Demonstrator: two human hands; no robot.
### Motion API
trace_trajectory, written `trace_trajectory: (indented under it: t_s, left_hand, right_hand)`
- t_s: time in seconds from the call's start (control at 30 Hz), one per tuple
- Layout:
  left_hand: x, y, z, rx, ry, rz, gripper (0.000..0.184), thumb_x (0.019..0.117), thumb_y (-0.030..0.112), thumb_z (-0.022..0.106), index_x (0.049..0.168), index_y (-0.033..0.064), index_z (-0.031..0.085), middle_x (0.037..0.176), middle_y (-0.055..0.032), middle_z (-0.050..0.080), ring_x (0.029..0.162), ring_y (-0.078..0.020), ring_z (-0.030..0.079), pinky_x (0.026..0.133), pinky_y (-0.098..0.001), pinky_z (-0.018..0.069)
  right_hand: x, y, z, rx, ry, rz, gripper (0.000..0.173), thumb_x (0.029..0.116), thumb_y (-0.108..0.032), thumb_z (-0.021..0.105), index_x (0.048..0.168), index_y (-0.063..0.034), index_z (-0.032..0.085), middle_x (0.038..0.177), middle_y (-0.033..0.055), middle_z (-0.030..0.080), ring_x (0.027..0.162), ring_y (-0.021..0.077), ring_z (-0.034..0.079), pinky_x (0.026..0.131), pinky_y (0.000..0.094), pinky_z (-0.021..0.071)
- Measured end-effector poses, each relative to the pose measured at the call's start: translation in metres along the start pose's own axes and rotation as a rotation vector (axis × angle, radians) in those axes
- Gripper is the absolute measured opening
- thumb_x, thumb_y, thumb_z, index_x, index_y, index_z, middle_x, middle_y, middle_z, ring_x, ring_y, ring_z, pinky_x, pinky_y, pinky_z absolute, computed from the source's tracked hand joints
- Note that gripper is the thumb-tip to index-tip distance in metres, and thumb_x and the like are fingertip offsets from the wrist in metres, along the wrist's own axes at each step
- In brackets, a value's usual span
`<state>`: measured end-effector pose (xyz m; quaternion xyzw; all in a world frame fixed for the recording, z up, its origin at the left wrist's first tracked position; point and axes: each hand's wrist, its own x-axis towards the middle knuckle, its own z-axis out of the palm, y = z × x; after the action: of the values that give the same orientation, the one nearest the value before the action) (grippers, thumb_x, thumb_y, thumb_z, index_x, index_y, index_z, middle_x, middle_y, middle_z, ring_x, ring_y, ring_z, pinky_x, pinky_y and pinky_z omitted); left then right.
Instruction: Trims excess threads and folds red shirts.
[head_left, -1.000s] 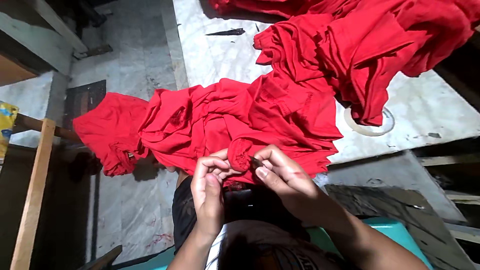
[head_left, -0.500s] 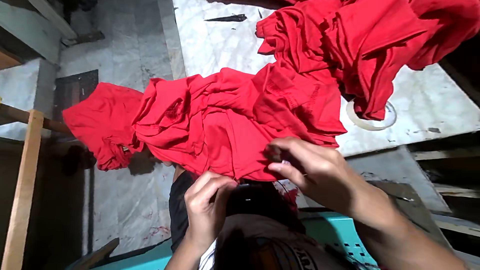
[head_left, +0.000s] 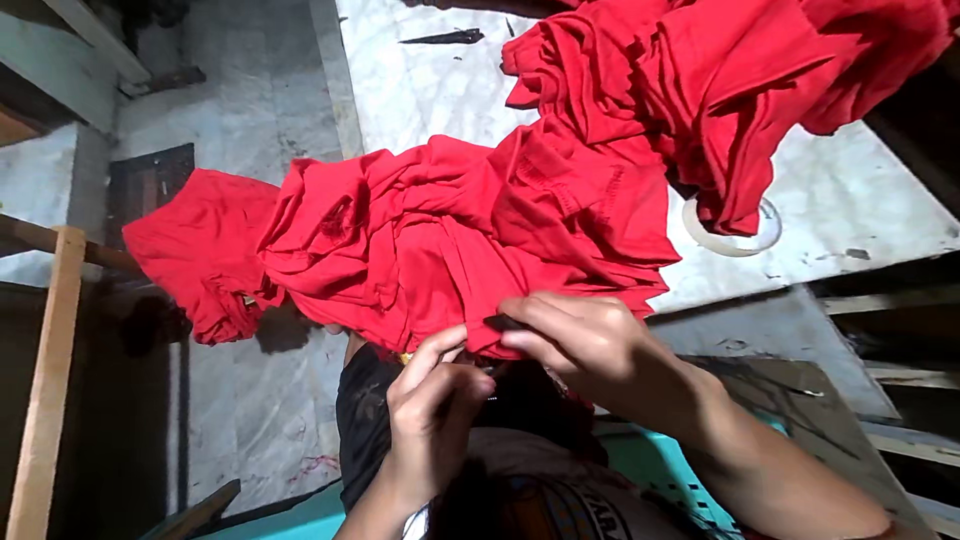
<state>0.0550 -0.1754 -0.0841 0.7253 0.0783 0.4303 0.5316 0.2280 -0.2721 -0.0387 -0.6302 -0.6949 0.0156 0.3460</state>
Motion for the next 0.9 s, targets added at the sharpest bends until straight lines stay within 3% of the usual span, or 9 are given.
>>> trace_trajectory:
  t_s: [0.07, 0.17, 0.27, 0.37, 0.47, 0.53, 0.67, 0.8, 0.9]
  left_hand:
    - [0.002, 0.007, -0.005, -0.024, 0.007, 0.053, 0.037, 0.1096, 0.033, 0.045, 0.088, 0.0092, 0.063, 0.125, 0.0027, 0.067, 0.117, -0.0026, 0.062, 0.098, -0.0216, 0.0535]
    - [0.005, 0.016, -0.014, 0.024, 0.000, 0.133, 0.047, 0.1101, 0.044, 0.035, 0.088, 0.0104, 0.061, 0.121, 0.0024, 0.068, 0.116, -0.0055, 0.063, 0.096, -0.0212, 0.0538]
    - [0.011, 0.012, -0.015, 0.179, 0.077, 0.102, 0.044, 0.1095, 0.043, 0.040, 0.096, 0.0097, 0.066, 0.112, 0.0041, 0.069, 0.110, -0.0005, 0.063, 0.092, -0.0171, 0.0517]
    - [0.015, -0.001, -0.008, 0.452, 0.211, -0.009, 0.046, 0.1036, 0.050, 0.051, 0.106, 0.0068, 0.066, 0.110, -0.0019, 0.065, 0.108, -0.0014, 0.059, 0.092, -0.0169, 0.0480]
    - [0.012, -0.015, -0.003, 0.810, 0.174, -0.139, 0.066, 0.0947, 0.053, 0.059, 0.124, -0.0062, 0.059, 0.120, -0.0226, 0.059, 0.110, -0.0255, 0.058, 0.093, -0.0339, 0.0484]
    - [0.007, -0.022, -0.004, 0.957, 0.118, -0.146, 0.053, 0.0941, 0.041, 0.062, 0.111, -0.0095, 0.065, 0.105, -0.0247, 0.065, 0.096, -0.0342, 0.065, 0.082, -0.0412, 0.0539]
    - [-0.014, -0.011, -0.022, 0.823, 0.027, -0.058, 0.040, 0.1045, 0.025, 0.048, 0.075, 0.0014, 0.062, 0.070, -0.0077, 0.058, 0.069, -0.0138, 0.059, 0.065, -0.0218, 0.0488]
    - [-0.027, -0.007, -0.049, 0.698, 0.064, -0.053, 0.039, 0.1053, 0.020, 0.047, 0.076, -0.0013, 0.061, 0.076, -0.0091, 0.060, 0.078, -0.0071, 0.059, 0.075, -0.0149, 0.0476]
    - [-0.018, 0.000, -0.038, 0.810, 0.142, 0.012, 0.033, 0.0996, 0.035, 0.062, 0.098, 0.0023, 0.060, 0.101, -0.0131, 0.061, 0.098, -0.0115, 0.060, 0.087, -0.0178, 0.0473]
  right_hand:
    - [0.000, -0.004, -0.011, 0.305, -0.137, -0.012, 0.028, 0.1065, -0.026, 0.051, 0.107, -0.0015, 0.063, 0.080, 0.0035, 0.062, 0.070, 0.0017, 0.057, 0.067, 0.0110, 0.0475]
    - [0.002, 0.005, -0.022, 0.367, 0.015, 0.140, 0.032, 0.1069, -0.031, 0.050, 0.112, -0.0046, 0.065, 0.114, 0.0044, 0.069, 0.088, -0.0015, 0.065, 0.077, 0.0151, 0.0548]
    - [0.010, 0.025, -0.025, 0.311, 0.134, 0.284, 0.033, 0.1073, -0.029, 0.047, 0.118, -0.0010, 0.061, 0.151, 0.0103, 0.051, 0.104, -0.0005, 0.064, 0.084, 0.0183, 0.0554]
    - [0.006, 0.020, -0.015, 0.107, 0.143, 0.259, 0.034, 0.1007, -0.033, 0.056, 0.113, -0.0028, 0.066, 0.145, 0.0173, 0.050, 0.107, 0.0073, 0.061, 0.084, 0.0213, 0.0526]
    - [-0.006, 0.005, 0.000, -0.079, 0.104, 0.112, 0.033, 0.0941, -0.039, 0.067, 0.105, -0.0078, 0.070, 0.122, 0.0208, 0.059, 0.072, 0.0158, 0.060, 0.054, 0.0267, 0.0479]
    - [-0.011, 0.005, 0.012, -0.165, 0.072, 0.058, 0.012, 0.0904, -0.019, 0.065, 0.092, -0.0087, 0.072, 0.113, 0.0210, 0.067, 0.059, 0.0215, 0.062, 0.045, 0.0326, 0.0461]
    - [-0.015, 0.010, 0.008, -0.084, 0.100, 0.029, 0.022, 0.1027, -0.020, 0.054, 0.088, -0.0109, 0.067, 0.103, 0.0115, 0.069, 0.067, 0.0146, 0.060, 0.054, 0.0261, 0.0465]
    - [-0.016, 0.006, -0.002, -0.105, 0.110, 0.044, 0.025, 0.1054, -0.020, 0.049, 0.092, -0.0085, 0.067, 0.088, 0.0074, 0.073, 0.071, 0.0125, 0.066, 0.059, 0.0244, 0.0488]
    - [-0.011, 0.001, -0.005, -0.186, 0.157, 0.033, 0.030, 0.1043, -0.020, 0.050, 0.085, -0.0066, 0.068, 0.073, 0.0066, 0.068, 0.061, 0.0118, 0.060, 0.054, 0.0229, 0.0435]
